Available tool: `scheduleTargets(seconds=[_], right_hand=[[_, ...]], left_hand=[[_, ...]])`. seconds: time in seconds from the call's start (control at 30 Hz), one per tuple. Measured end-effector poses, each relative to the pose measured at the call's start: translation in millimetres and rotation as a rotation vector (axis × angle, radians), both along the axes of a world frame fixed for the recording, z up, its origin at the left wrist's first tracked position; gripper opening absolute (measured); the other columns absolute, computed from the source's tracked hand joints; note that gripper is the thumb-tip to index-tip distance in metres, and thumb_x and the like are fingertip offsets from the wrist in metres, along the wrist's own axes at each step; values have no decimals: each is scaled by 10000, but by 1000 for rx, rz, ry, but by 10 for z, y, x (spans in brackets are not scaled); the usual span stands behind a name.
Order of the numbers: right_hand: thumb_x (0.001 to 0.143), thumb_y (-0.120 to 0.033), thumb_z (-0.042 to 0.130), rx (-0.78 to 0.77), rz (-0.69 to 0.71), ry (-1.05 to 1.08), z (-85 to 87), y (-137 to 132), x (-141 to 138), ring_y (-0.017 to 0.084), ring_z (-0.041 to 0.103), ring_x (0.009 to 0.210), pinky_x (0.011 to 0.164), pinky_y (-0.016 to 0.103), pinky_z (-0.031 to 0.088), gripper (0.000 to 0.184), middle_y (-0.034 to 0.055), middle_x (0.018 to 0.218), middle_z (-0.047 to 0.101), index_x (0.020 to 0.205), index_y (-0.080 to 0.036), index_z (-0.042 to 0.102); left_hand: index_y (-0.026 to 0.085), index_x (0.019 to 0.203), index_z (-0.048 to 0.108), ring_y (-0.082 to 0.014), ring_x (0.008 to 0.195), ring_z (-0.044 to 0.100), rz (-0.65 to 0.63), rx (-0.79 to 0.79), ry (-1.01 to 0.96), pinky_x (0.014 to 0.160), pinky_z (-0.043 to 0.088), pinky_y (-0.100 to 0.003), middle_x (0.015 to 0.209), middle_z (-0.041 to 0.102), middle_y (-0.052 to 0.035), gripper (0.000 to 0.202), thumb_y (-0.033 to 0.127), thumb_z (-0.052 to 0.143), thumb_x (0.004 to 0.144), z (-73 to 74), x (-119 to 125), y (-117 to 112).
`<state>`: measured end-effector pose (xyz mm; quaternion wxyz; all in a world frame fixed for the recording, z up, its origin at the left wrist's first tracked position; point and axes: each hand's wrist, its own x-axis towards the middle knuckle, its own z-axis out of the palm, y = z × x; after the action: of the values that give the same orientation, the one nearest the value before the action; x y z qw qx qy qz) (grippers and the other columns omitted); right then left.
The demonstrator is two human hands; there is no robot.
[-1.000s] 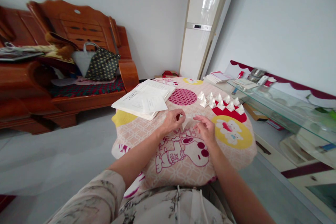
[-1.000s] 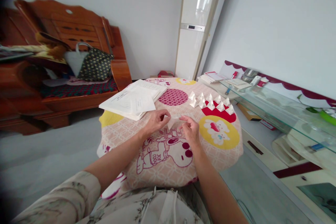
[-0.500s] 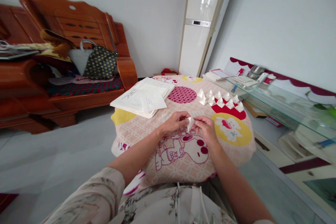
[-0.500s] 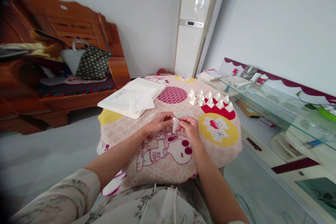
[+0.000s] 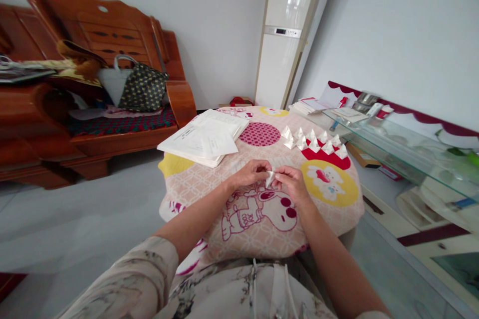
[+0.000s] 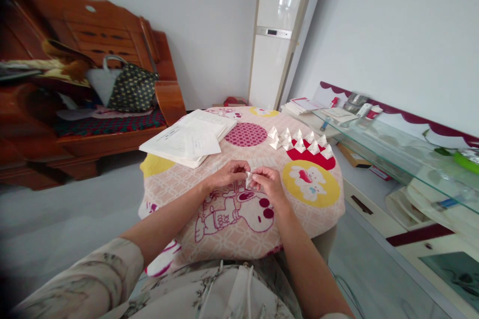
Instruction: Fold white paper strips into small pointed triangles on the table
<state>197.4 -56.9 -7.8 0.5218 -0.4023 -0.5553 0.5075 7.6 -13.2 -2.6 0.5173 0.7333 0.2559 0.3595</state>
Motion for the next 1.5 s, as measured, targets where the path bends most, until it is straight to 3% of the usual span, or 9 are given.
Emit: scheduleTargets(seconds=[0.3,0.57,0.93,1.23,1.5], right_hand=[[773,-305,687,-11,5,36,-59,33,26,133,571,483,479,246,425,148,39,603,713,766,-169,743],[797,-327,686,-13,28,87,-74,50,25,139,610,518,479,236,439,161,36,620,716,764,-175,731],[773,-372,712,3,-23,109,-58,52,1,138,591,489,462,237,437,190,30,590,704,753,-183,720],[779,-462,742,83,-142,-97,-55,32,-26,117,514,422,433,234,381,286,8,541,667,772,-182,683],[827,-447,642,286,-238,-356,-33,-9,-63,133,512,470,480,248,402,299,-21,501,563,662,-204,580]], left_hand=[[164,957,524,-103,625,566,-25,-73,-146,580,395,-218,756,625,6,328,323,746,776,-43,35,-30],[156,968,564,-92,596,542,77,119,-18,573,385,-214,692,592,38,250,281,705,805,-7,48,-93],[134,971,606,-96,616,537,117,180,-12,579,389,-214,750,617,5,279,395,650,886,43,25,-119],[129,909,625,-96,621,501,181,269,62,590,382,-214,740,609,0,199,324,588,900,54,19,-109],[136,871,610,-99,631,524,195,242,41,596,399,-210,737,617,2,150,286,608,864,33,32,-94]])
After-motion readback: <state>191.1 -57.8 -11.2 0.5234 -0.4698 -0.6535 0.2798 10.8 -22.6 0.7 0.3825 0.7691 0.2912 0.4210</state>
